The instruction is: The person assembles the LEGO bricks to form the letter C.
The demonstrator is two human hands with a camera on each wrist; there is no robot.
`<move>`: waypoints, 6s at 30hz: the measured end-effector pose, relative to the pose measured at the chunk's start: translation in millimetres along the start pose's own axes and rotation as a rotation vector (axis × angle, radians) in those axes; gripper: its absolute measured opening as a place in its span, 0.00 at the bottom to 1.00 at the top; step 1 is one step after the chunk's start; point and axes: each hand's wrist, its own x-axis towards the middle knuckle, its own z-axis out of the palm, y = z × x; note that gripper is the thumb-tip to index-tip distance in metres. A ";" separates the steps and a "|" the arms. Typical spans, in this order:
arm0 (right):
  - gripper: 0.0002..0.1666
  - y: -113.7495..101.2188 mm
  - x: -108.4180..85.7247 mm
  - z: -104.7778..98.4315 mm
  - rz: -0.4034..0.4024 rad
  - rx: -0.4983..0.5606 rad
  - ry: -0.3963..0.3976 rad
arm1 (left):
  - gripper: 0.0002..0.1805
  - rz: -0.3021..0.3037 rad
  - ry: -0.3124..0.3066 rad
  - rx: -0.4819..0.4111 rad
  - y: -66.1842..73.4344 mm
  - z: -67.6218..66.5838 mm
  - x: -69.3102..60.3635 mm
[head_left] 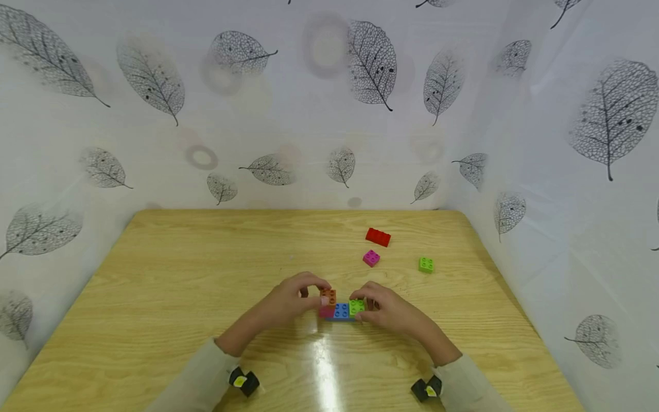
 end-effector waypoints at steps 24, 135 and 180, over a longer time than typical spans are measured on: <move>0.22 -0.3 -0.3 -0.9 -0.022 -0.006 0.003 | 0.19 0.043 -0.068 0.033 -6.1 7.2 122.6; 0.22 -1.5 0.1 -0.6 0.015 0.010 -0.015 | 0.20 0.098 0.093 -0.034 -0.9 -26.3 50.4; 0.22 -0.7 0.6 0.3 -0.028 0.012 -0.006 | 0.17 0.121 0.045 0.060 11.2 -6.3 -2.4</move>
